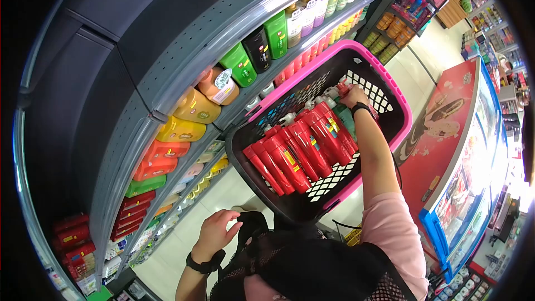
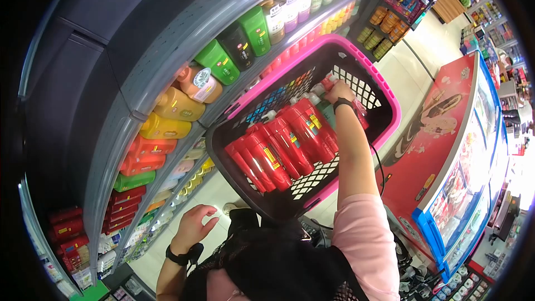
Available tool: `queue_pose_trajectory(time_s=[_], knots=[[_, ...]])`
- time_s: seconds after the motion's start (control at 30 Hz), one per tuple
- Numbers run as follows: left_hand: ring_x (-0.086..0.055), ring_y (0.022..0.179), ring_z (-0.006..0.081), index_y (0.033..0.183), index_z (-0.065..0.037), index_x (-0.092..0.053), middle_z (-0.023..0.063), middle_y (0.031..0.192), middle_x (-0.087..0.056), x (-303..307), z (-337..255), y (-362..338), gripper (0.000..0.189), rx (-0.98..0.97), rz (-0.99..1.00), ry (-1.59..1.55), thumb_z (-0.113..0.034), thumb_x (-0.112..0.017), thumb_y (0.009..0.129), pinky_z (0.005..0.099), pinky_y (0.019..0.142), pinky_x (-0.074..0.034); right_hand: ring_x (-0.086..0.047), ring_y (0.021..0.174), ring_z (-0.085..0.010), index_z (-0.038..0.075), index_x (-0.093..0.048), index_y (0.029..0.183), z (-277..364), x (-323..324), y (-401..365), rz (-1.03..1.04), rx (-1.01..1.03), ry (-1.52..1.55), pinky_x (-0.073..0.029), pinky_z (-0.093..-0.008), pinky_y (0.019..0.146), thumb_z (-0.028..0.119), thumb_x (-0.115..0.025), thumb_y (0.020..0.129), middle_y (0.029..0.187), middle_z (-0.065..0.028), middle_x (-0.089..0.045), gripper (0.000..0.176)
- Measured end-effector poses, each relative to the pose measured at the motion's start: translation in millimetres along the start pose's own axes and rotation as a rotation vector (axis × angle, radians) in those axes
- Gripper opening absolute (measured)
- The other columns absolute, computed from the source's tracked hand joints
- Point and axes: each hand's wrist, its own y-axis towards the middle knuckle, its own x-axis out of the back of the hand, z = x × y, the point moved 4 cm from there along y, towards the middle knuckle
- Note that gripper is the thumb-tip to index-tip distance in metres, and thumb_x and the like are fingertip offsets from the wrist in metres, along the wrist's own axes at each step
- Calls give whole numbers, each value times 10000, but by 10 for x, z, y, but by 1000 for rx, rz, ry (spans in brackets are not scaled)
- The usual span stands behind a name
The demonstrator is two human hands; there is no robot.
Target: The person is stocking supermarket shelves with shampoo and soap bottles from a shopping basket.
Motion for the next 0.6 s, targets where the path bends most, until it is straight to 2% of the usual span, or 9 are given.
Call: queue_pose_trajectory(time_s=[0.1, 0.13, 0.17, 0.27, 0.37, 0.43, 0.47, 0.53, 0.6], knots=[[-630, 789, 241, 955, -72, -594, 71, 853, -639, 41, -6, -9, 205, -15, -2, -10, -205, -659, 813, 328, 686, -507, -623, 959, -300, 3, -501, 1077, -227, -176, 225, -6, 106, 141, -489, -397, 839, 384, -820, 548, 1023, -148, -636, 726], [-631, 788, 240, 954, -74, -594, 70, 854, -638, 58, -6, -11, 202, -24, -2, -21, -205, -657, 814, 327, 689, -507, -631, 937, -302, -18, -488, 1056, -113, 8, 78, -17, 166, 236, -496, -381, 817, 370, -824, 548, 992, -159, -645, 722], [-631, 788, 240, 954, -74, -594, 70, 854, -638, 71, 1, -11, 202, -37, -7, -22, -205, -657, 814, 327, 689, -507, -630, 919, -328, -17, -474, 1029, -69, 232, -96, -72, 143, 135, -504, -388, 785, 344, -831, 553, 964, -188, -640, 696], [-632, 780, 241, 956, -75, -597, 70, 857, -638, 98, 11, -3, 201, -65, -18, -48, -205, -654, 812, 326, 688, -507, -623, 926, -344, -1, -464, 1019, 30, 655, -396, -154, 217, 171, -498, -417, 785, 267, -837, 577, 976, -186, -636, 637], [-627, 822, 246, 961, -78, -598, 72, 871, -634, 116, -40, 49, 213, -90, -12, -68, -207, -659, 803, 340, 726, -501, -603, 935, -372, 6, -444, 978, 285, 1234, -1095, -169, 406, 318, -489, -428, 781, 223, -829, 595, 979, -203, -611, 585], [-610, 898, 254, 964, -79, -603, 74, 903, -627, 136, -125, 92, 219, -193, -109, -60, -214, -657, 800, 356, 785, -483, -595, 930, -369, 16, -437, 973, 428, 1523, -1597, -273, 536, 298, -482, -429, 770, 252, -835, 593, 948, -201, -605, 599], [-577, 987, 273, 1024, -72, -590, 94, 1002, -609, 162, -221, 119, 286, -189, -111, -69, -190, -677, 779, 369, 855, -455, -593, 914, -367, 25, -437, 992, 534, 1684, -1898, -271, 564, 342, -478, -431, 758, 281, -838, 593, 930, -194, -602, 620], [-561, 1018, 295, 1093, -55, -558, 119, 1066, -586, 231, -477, 215, 372, -303, -196, -95, -184, -690, 770, 378, 877, -446, -623, 906, -308, 22, -466, 1098, 704, 1928, -2418, -245, 643, 410, -493, -361, 763, 270, -855, 583, 974, -155, -624, 692], [-544, 1049, 318, 1163, -38, -525, 144, 1130, -562, 277, -697, 284, 460, -418, -279, -118, -178, -702, 761, 387, 899, -436, -640, 899, -258, -5, -479, 1108, 911, 2084, -2910, -260, 777, 421, -497, -337, 764, 278, -874, 571, 973, -150, -636, 724]])
